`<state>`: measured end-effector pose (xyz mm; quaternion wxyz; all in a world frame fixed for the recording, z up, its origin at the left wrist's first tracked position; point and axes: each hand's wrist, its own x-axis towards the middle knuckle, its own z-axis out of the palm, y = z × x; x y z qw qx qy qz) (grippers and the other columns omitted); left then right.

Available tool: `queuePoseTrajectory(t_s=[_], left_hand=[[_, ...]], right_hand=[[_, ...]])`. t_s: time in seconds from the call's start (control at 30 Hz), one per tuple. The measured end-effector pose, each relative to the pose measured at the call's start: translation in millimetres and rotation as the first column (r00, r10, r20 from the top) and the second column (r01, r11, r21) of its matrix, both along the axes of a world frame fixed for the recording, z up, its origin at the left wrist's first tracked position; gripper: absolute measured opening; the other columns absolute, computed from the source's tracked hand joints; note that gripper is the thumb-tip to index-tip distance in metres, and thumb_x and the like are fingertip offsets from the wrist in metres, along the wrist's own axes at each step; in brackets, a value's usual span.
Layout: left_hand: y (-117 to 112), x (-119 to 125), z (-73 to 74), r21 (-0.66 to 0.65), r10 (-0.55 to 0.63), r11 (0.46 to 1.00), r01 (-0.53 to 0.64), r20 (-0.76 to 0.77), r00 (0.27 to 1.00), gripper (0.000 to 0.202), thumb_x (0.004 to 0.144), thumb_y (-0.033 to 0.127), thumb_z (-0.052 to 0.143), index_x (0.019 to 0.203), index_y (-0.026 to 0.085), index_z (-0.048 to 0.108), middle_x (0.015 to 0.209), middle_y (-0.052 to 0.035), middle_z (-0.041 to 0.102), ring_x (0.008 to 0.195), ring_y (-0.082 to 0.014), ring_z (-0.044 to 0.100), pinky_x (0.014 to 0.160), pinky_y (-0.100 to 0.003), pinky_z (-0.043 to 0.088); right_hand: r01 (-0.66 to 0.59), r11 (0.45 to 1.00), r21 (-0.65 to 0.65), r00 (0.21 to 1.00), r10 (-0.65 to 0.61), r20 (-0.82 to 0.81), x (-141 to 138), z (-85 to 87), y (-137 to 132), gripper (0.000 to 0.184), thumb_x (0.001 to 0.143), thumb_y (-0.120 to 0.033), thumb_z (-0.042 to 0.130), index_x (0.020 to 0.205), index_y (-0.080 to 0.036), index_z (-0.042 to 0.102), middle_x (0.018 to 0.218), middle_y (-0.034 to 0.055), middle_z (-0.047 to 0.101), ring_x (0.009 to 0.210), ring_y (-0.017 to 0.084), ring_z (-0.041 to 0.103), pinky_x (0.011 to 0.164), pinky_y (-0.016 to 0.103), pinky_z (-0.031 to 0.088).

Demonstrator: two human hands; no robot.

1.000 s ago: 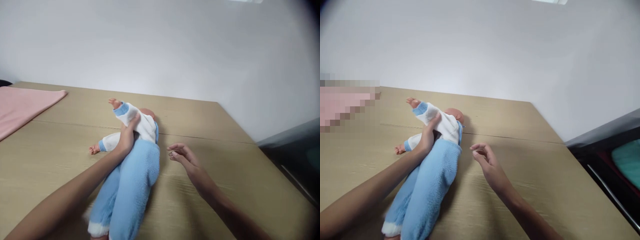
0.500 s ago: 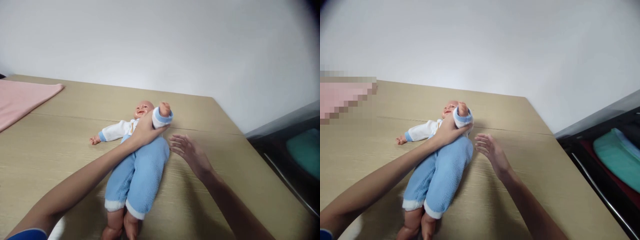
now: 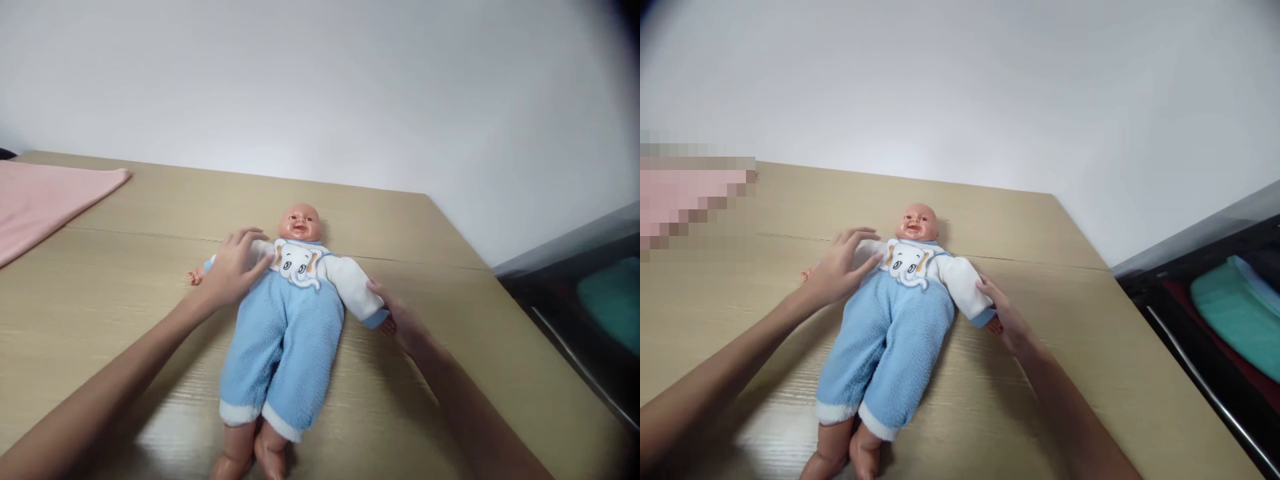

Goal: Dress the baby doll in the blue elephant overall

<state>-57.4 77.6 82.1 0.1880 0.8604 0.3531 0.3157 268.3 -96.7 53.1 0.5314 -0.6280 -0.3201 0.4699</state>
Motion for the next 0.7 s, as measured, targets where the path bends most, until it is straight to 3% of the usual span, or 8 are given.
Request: queuePoseTrajectory(t_s=[0.1,0.2,0.3,0.4,0.5,0.6,0.7], left_hand=[[23,-29,-12.0,-0.132,0.161,0.975,-0.176,-0.119,0.98,0.064,0.105,0.07,0.05,0.134,0.016,0.068,0.145,-0.0232,0.073,0.14,-0.0444,0.062,0.124,-0.062,0.045],[31,-45,-17.0,-0.323,0.156,0.927,-0.193,-0.139,0.978,0.074,0.102,0.081,0.047,0.132,0.017,0.07,0.14,-0.0212,0.079,0.131,-0.0435,0.071,0.118,-0.057,0.051],[25,-46,-16.6,-0.464,0.156,0.865,-0.191,-0.114,0.981,0.08,0.097,0.091,0.05,0.129,0.022,0.075,0.13,-0.0163,0.084,0.123,-0.0452,0.076,0.108,-0.054,0.057],[13,-35,-14.3,-0.659,0.078,0.748,-0.075,-0.026,0.997,0.088,0.094,0.098,0.05,0.128,0.022,0.077,0.135,-0.0159,0.083,0.13,-0.0458,0.074,0.111,-0.053,0.057],[3,-21,-11.4,-0.788,-0.004,0.613,0.062,0.076,0.997,0.094,0.095,0.093,0.057,0.155,0.021,0.064,0.169,-0.016,0.064,0.157,-0.0426,0.057,0.13,-0.051,0.045],[-3,-13,-9.6,-0.832,0.011,0.54,0.124,0.155,0.988,0.099,0.095,0.085,0.069,0.169,0.023,0.048,0.182,-0.0154,0.047,0.169,-0.04,0.043,0.137,-0.049,0.037],[-5,-11,-8.5,-0.857,0.069,0.492,0.152,0.212,0.975,0.104,0.09,0.081,0.08,0.168,0.021,0.046,0.178,-0.0192,0.052,0.164,-0.0425,0.049,0.133,-0.052,0.042]], right_hand=[[-0.015,1.0,0.015,0.999,0.015,0.039,-2,-1.4,4,0.064,0.089,-0.061,0.086,0.143,-0.028,0.077,0.154,0.0101,0.076,0.144,0.038,0.069,0.12,0.05,0.058],[-0.014,0.999,0.036,0.989,0.008,0.145,-7,-6.3,5,0.074,0.084,-0.069,0.089,0.145,-0.029,0.074,0.16,0.0093,0.071,0.15,0.039,0.064,0.131,0.057,0.049],[-0.022,1.0,0.014,0.987,0.02,0.162,-18,-13.0,4,0.076,0.085,-0.073,0.088,0.144,-0.027,0.073,0.149,0.0108,0.077,0.145,0.042,0.068,0.127,0.06,0.054],[-0.046,0.999,0.0,0.996,0.046,0.08,-34,-19.9,6,0.081,0.09,-0.075,0.086,0.154,-0.029,0.068,0.153,0.01,0.076,0.149,0.042,0.066,0.129,0.061,0.053],[-0.056,0.996,0.076,0.998,0.054,0.039,-49,-24.1,13,0.093,0.087,-0.079,0.087,0.164,-0.033,0.059,0.17,0.0076,0.064,0.163,0.039,0.054,0.14,0.059,0.04],[-0.055,0.989,0.141,0.994,0.041,0.1,-59,-22.1,20,0.097,0.086,-0.079,0.088,0.164,-0.03,0.057,0.174,0.0091,0.059,0.166,0.037,0.05,0.142,0.055,0.037],[-0.028,0.989,0.148,0.993,0.012,0.113,-63,-12.9,21,0.094,0.086,-0.075,0.09,0.16,-0.028,0.058,0.171,0.0113,0.063,0.161,0.037,0.056,0.138,0.055,0.043]])
